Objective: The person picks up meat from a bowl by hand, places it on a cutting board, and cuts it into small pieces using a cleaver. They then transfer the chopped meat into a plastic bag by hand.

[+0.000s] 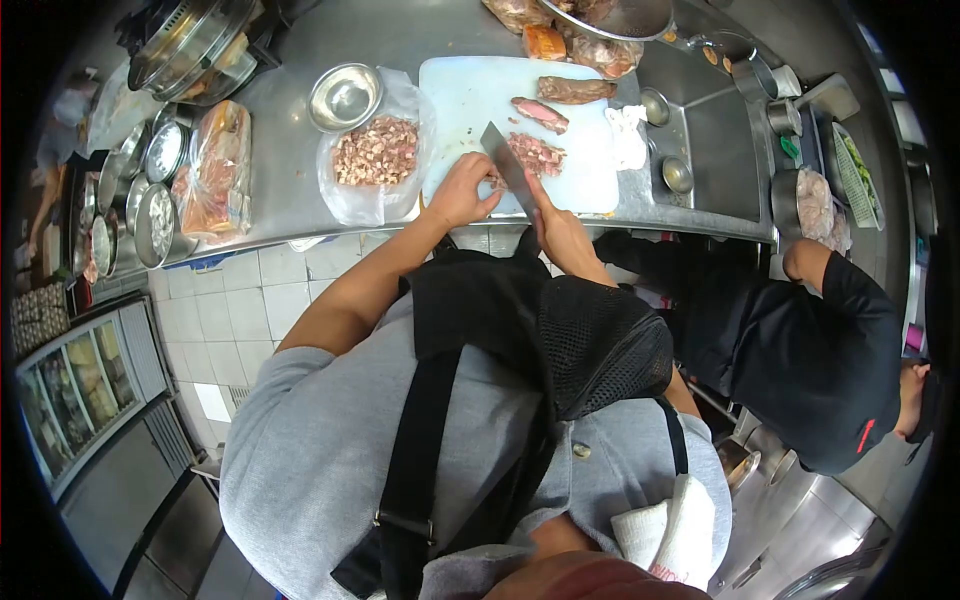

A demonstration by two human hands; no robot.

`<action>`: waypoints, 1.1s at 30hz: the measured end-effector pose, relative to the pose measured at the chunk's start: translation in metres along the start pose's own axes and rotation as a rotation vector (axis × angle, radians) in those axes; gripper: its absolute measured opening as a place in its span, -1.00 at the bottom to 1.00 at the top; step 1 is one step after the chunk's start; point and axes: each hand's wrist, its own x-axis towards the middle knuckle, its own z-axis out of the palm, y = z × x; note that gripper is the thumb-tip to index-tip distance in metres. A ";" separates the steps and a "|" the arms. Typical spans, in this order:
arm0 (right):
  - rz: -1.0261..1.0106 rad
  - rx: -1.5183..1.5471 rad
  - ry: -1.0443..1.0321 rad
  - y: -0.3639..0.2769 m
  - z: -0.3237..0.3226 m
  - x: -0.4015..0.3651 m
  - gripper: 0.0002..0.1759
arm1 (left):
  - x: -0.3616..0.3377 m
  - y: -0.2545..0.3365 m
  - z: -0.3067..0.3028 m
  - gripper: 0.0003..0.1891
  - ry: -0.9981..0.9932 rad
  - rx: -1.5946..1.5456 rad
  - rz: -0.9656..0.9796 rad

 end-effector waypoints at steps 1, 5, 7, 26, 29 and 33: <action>-0.003 0.001 0.000 -0.005 -0.008 -0.005 -0.14 | -0.003 0.003 -0.002 -0.76 0.001 0.003 0.000; 0.057 -0.034 -0.062 -0.010 -0.008 -0.029 -0.12 | -0.012 0.001 -0.005 -0.75 0.033 0.065 -0.039; 0.123 -0.032 -0.137 -0.002 0.010 -0.027 -0.10 | -0.014 -0.005 -0.003 -0.75 0.021 0.065 -0.024; -0.034 0.280 -0.114 0.025 -0.014 0.022 -0.19 | -0.021 -0.001 -0.003 -0.74 0.084 0.190 -0.131; -0.085 0.333 0.081 0.055 -0.033 0.008 -0.21 | -0.014 0.010 0.012 -0.67 0.176 0.253 -0.210; 0.209 0.479 0.053 0.108 -0.054 -0.023 -0.20 | 0.011 0.026 0.044 -0.40 0.221 0.265 -0.250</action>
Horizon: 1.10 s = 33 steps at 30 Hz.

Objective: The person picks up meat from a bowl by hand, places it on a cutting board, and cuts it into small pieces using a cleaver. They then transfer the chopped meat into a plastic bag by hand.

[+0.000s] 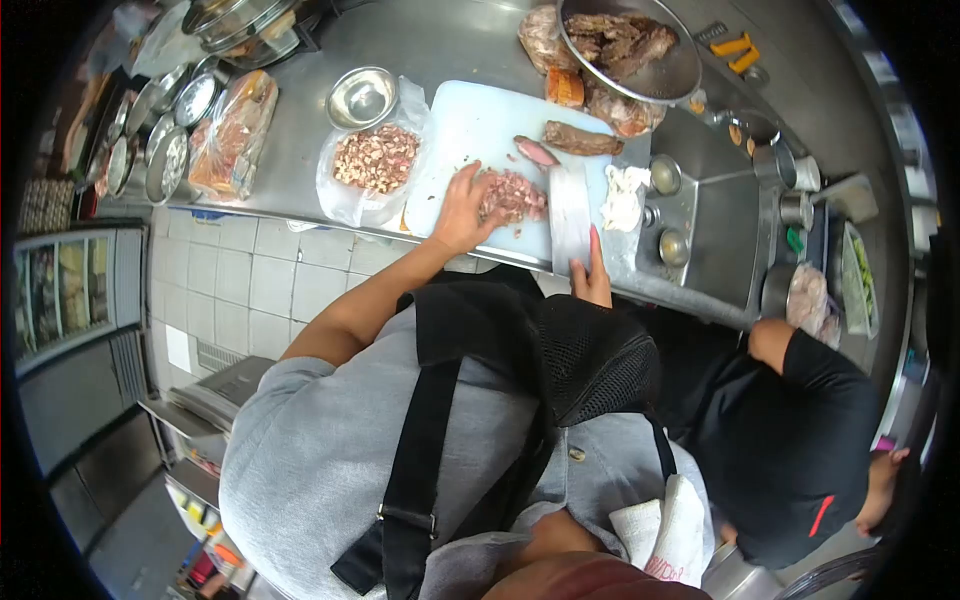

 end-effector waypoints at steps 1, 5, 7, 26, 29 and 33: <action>-0.013 0.094 0.026 0.034 -0.004 0.000 -0.20 | 0.004 0.011 0.010 -0.33 0.005 0.032 0.029; 0.179 0.425 -0.137 0.087 -0.029 0.000 -0.15 | 0.014 0.037 0.040 -0.19 -0.017 0.173 -0.030; -0.203 0.370 -0.042 0.095 -0.017 0.018 -0.13 | 0.020 0.042 0.050 -0.20 0.025 0.190 -0.046; -0.128 0.331 -0.633 -0.047 0.033 0.076 -0.11 | 0.060 0.054 0.015 -0.67 0.574 0.193 -0.196; -0.217 0.324 -0.675 -0.104 0.062 0.092 -0.11 | 0.073 0.033 -0.047 -0.68 0.623 0.254 -0.185; -0.155 0.307 -0.794 -0.149 0.096 0.111 -0.10 | 0.065 -0.018 -0.109 -0.70 0.593 0.297 -0.219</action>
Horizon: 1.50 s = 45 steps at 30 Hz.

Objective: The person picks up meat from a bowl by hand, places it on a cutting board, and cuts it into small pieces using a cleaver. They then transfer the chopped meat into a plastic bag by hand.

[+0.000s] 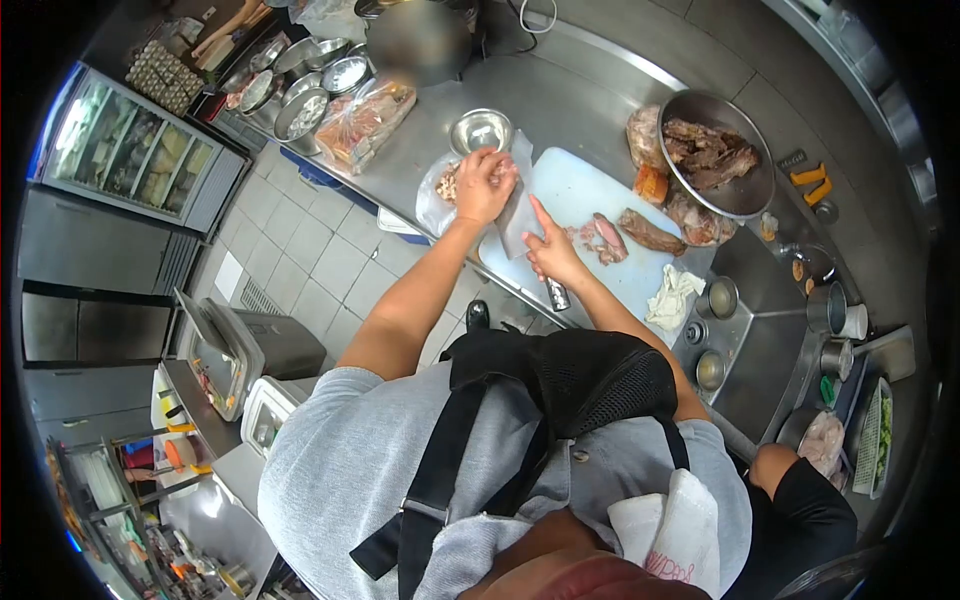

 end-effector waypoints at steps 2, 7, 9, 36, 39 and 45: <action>0.083 -0.025 -0.018 0.009 -0.001 0.005 -0.09 | -0.009 -0.051 0.004 -0.69 -0.094 0.005 -0.014; 0.163 0.005 0.196 0.057 -0.034 -0.069 -0.12 | -0.027 -0.090 0.015 -0.69 -0.245 0.163 0.070; 0.162 0.017 0.241 0.064 -0.040 -0.090 -0.13 | -0.016 -0.082 0.010 -0.69 -0.230 0.114 0.067; 0.302 -0.284 0.667 0.061 0.034 -0.142 -0.19 | 0.116 -0.215 0.014 -0.59 -0.920 0.484 -0.345; 0.276 -0.319 0.675 0.057 0.034 -0.132 -0.19 | 0.117 -0.217 0.006 -0.66 -0.735 0.293 -0.243; 0.282 -0.352 0.697 0.054 0.033 -0.134 -0.18 | 0.138 -0.176 -0.055 -0.77 -0.439 0.056 -0.288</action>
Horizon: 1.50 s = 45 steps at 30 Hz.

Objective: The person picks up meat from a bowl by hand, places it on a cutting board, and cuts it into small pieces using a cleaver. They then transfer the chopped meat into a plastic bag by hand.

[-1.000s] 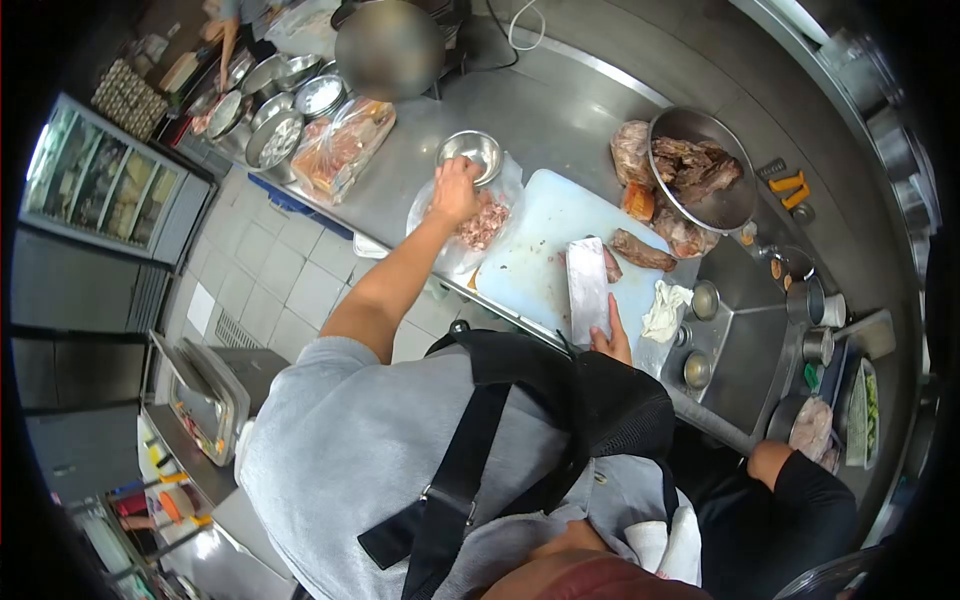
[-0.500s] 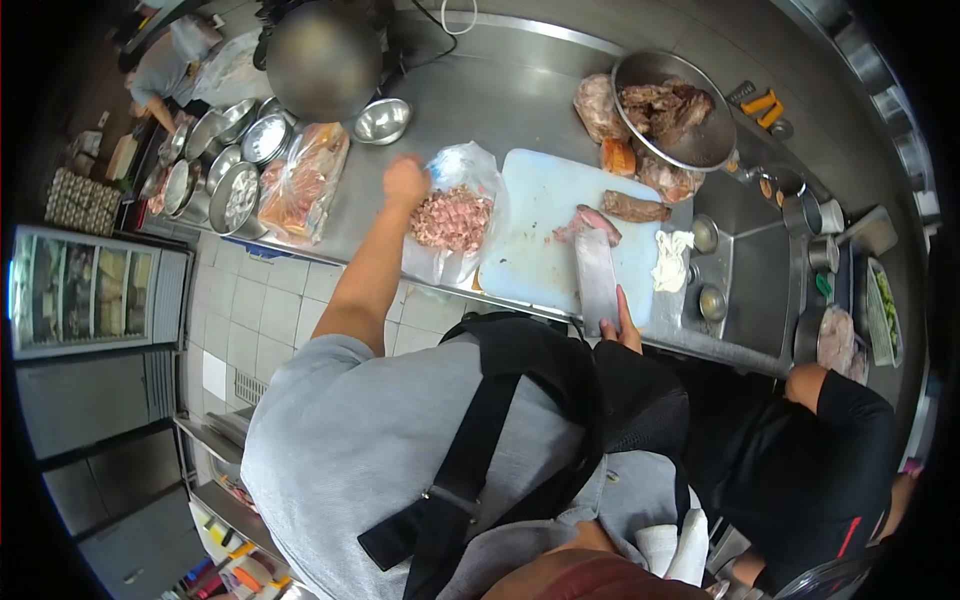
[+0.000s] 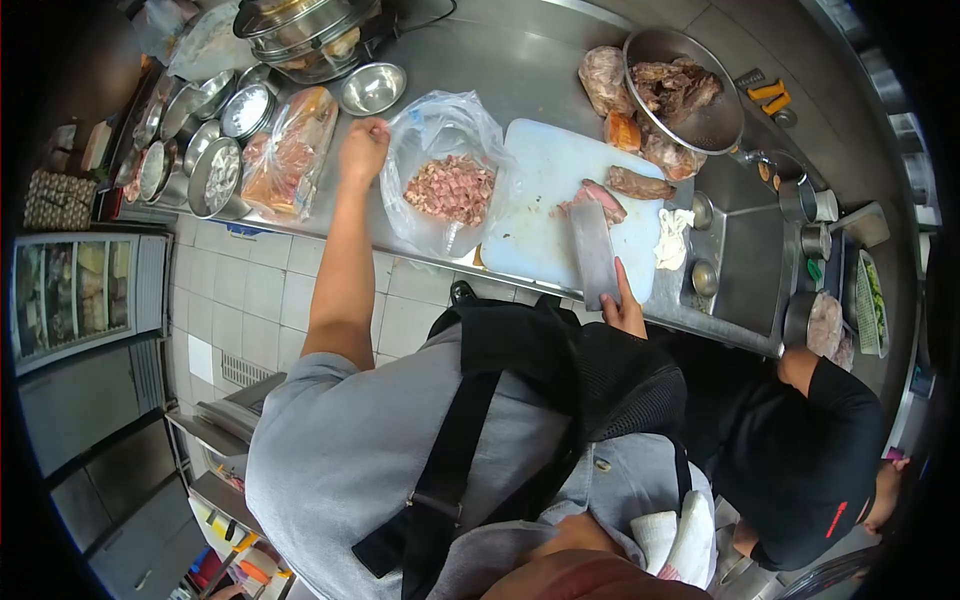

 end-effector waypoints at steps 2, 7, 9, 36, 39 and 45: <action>0.033 -0.025 -0.008 -0.009 -0.003 -0.003 -0.18 | -0.021 0.025 -0.008 -0.74 0.154 0.075 0.154; 0.073 -0.088 -0.024 0.006 -0.004 -0.006 -0.17 | -0.084 0.055 0.032 -0.67 -0.216 -0.039 0.268; -0.056 0.004 -0.060 0.026 -0.001 -0.003 -0.18 | -0.112 0.072 0.056 -0.66 -0.397 -0.043 0.321; -0.030 -0.096 0.011 0.084 -0.096 -0.004 -0.22 | -0.207 0.148 0.238 -0.67 -0.395 -0.282 0.543; -0.023 -0.020 -0.053 0.100 -0.081 0.011 -0.22 | -0.218 0.151 0.192 -0.60 -0.129 -0.286 0.546; -0.058 0.134 -0.089 0.099 -0.048 0.019 -0.23 | -0.214 0.129 0.178 -0.61 -0.328 -0.229 0.548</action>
